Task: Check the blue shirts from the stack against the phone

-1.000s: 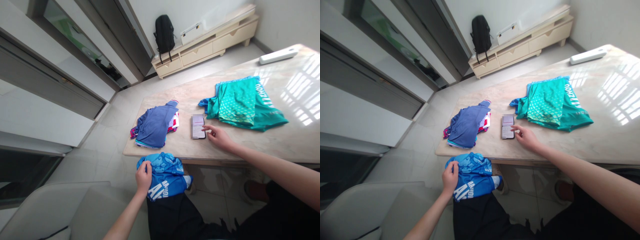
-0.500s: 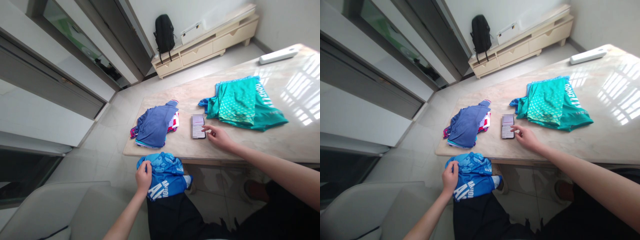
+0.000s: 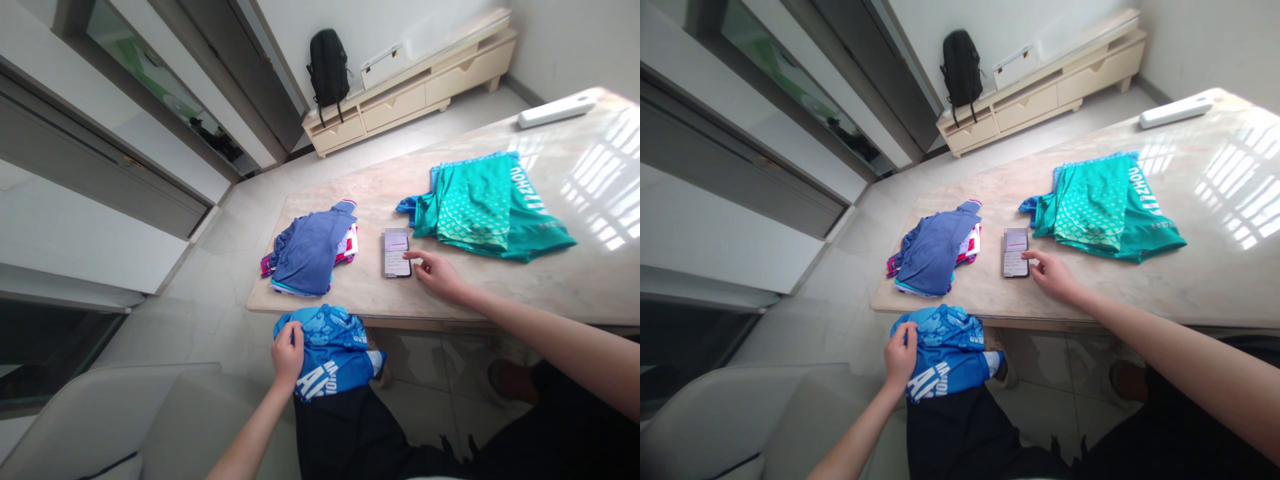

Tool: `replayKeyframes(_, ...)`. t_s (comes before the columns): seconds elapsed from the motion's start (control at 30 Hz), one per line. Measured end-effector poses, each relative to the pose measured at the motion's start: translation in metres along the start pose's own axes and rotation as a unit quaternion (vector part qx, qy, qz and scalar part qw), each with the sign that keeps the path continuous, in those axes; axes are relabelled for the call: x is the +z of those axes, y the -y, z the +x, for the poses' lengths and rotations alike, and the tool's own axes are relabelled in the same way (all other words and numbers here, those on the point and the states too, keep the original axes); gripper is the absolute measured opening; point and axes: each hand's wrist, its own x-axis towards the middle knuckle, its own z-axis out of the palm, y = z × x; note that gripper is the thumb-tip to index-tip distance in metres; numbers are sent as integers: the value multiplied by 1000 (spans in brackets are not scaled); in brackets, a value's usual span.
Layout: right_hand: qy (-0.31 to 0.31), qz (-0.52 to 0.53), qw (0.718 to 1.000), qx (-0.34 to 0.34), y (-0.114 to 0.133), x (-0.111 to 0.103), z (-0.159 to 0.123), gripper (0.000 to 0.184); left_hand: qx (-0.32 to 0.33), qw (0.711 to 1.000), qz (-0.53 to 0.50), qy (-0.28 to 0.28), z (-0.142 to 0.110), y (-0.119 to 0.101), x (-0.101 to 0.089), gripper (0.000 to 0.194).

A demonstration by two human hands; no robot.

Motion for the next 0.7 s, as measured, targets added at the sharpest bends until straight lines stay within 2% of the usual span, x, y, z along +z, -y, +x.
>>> replayKeyframes(0.37, 4, 11, 1000, -18, 0, 0, -1, 39, 2, 1000, -3, 0, 0, -1, 0, 33)
replayKeyframes(0.7, 11, -3, 1000, -13, 0, -1, 0, 45, -3, 1000, -3, 6, 0, -2, -1, 33)
